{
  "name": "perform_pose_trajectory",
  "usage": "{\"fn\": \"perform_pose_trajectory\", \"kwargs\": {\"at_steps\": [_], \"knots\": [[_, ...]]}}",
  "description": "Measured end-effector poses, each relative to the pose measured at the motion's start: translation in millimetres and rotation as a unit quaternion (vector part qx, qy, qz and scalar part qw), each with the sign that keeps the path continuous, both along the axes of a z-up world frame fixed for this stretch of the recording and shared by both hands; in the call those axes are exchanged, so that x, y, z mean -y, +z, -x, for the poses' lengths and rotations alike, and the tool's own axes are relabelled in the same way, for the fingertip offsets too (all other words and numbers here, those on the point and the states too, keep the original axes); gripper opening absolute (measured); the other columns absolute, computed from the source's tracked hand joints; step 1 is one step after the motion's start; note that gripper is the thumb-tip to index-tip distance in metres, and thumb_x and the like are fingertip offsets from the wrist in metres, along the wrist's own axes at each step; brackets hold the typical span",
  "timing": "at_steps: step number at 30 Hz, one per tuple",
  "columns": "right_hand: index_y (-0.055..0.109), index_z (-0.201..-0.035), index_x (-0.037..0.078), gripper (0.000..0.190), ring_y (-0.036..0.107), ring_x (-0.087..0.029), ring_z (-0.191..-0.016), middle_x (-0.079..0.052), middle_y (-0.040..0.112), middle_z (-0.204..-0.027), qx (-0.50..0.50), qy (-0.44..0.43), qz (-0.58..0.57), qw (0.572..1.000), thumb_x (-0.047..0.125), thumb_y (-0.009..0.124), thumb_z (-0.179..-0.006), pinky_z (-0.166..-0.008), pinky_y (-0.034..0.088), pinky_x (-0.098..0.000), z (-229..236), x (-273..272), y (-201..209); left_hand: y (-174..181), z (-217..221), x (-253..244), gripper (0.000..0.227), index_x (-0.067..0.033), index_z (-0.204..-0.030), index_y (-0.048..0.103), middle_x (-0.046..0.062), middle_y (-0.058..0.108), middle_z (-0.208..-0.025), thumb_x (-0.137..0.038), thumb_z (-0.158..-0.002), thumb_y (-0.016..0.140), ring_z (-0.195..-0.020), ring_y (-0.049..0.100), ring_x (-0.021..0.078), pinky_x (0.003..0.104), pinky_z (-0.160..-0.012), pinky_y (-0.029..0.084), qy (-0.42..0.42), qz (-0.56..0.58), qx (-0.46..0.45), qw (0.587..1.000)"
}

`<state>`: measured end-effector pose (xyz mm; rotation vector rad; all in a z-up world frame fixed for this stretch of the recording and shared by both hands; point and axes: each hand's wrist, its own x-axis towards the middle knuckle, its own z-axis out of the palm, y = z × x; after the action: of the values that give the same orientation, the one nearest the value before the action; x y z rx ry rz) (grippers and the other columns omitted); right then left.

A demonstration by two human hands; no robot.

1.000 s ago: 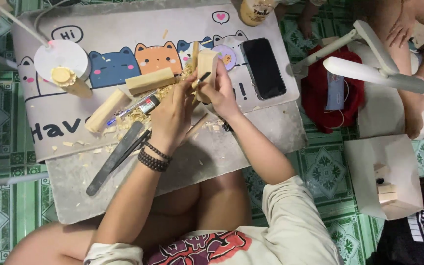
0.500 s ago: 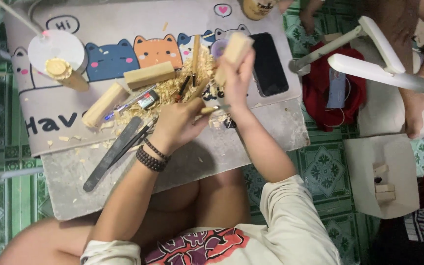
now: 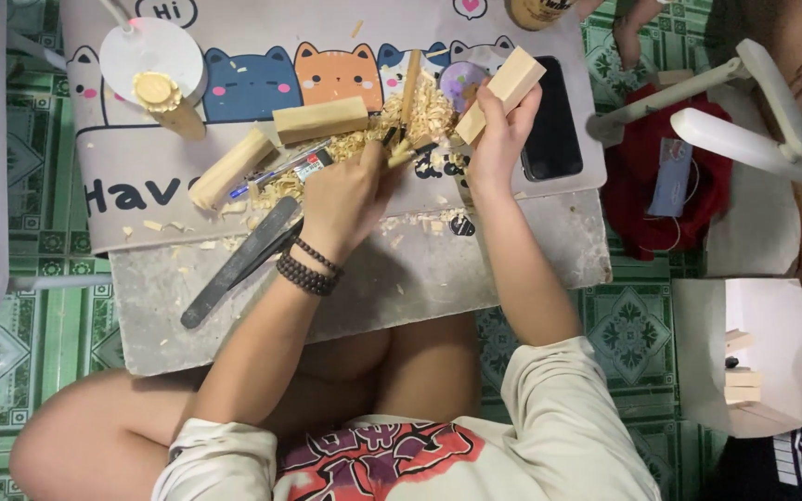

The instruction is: Using a hand file to shape and smooth small wooden blocks on a floor-based workspace.

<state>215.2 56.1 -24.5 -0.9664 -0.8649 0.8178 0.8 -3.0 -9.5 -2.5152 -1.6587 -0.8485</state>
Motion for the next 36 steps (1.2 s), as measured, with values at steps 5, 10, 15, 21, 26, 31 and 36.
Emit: {"fn": "perform_pose_trajectory", "kwargs": {"at_steps": [5,10,15,21,26,31,36], "knots": [[0.043,-0.135,0.008,0.045,0.061,-0.017,-0.093,-0.010,0.063,-0.112,0.077,-0.002,0.007,0.997,0.009,0.061,-0.094,-0.086,0.050,-0.0305,7.4,3.6,3.0,7.4,1.0,1.9,0.028,-0.0079,-0.106,0.056,0.005,0.068,-0.067,-0.033,-0.102,0.066,-0.045,0.062,0.0249,0.037,-0.040,0.043,0.002,0.001,0.052,0.999],[0.041,-0.144,0.010,0.056,0.063,-0.021,-0.110,-0.012,0.061,-0.129,0.125,-0.076,-0.001,0.989,0.011,0.064,-0.093,-0.097,0.050,-0.0342,-2.1,-4.8,-19.3,5.7,-6.6,1.9,0.027,-0.0076,-0.114,0.053,0.014,0.070,-0.088,-0.025,-0.096,0.064,-0.059,0.065,0.0362,0.047,-0.044,0.045,-0.034,0.035,0.140,0.989],[0.032,-0.157,0.010,0.080,0.054,-0.032,-0.127,-0.024,0.056,-0.135,0.075,-0.029,0.071,0.994,0.025,0.076,-0.092,-0.108,0.045,-0.0574,18.3,5.5,-0.1,30.7,-8.2,8.9,0.021,-0.0111,-0.118,0.057,0.015,0.065,-0.088,-0.028,-0.112,0.046,-0.075,0.073,0.0400,0.050,-0.059,0.057,-0.005,0.061,0.139,0.988],[0.030,-0.161,0.018,0.091,0.052,-0.018,-0.124,-0.012,0.056,-0.139,0.115,0.064,-0.032,0.991,0.011,0.078,-0.084,-0.109,0.045,-0.0415,26.0,13.4,-9.3,30.2,-6.7,8.2,0.013,-0.0082,-0.116,0.060,0.008,0.054,-0.095,-0.016,-0.106,0.058,-0.081,0.067,0.0357,0.038,-0.068,0.055,-0.041,-0.070,0.169,0.982],[0.026,-0.158,0.018,0.084,0.057,-0.022,-0.118,-0.017,0.056,-0.133,0.096,0.078,-0.018,0.992,0.006,0.069,-0.088,-0.103,0.049,-0.0420,30.4,12.7,-10.4,3.0,-2.3,-8.5,0.013,-0.0076,-0.099,0.061,0.011,0.054,-0.108,-0.018,-0.093,0.067,-0.100,0.057,0.0368,0.042,-0.081,0.045,0.051,-0.122,0.117,0.984],[0.024,-0.152,0.019,0.070,0.074,-0.020,-0.088,-0.016,0.062,-0.125,0.089,0.093,-0.008,0.992,0.006,0.065,-0.097,-0.074,0.067,-0.0327,14.3,3.5,-10.6,3.7,0.4,-8.6,0.014,-0.0082,-0.081,0.063,0.014,0.058,-0.125,-0.018,-0.087,0.071,-0.124,0.046,0.0358,0.043,-0.097,0.029,0.111,-0.143,0.051,0.982],[0.025,-0.151,0.016,0.064,0.076,-0.026,-0.081,-0.023,0.063,-0.125,0.041,0.169,-0.039,0.984,0.006,0.064,-0.101,-0.074,0.070,-0.0448,13.6,0.3,-13.0,-0.2,-0.6,-17.1,0.019,-0.0054,-0.097,0.066,0.014,0.057,-0.124,-0.015,-0.085,0.077,-0.130,0.043,0.0364,0.043,-0.101,0.031,0.116,-0.174,0.059,0.976]]}}
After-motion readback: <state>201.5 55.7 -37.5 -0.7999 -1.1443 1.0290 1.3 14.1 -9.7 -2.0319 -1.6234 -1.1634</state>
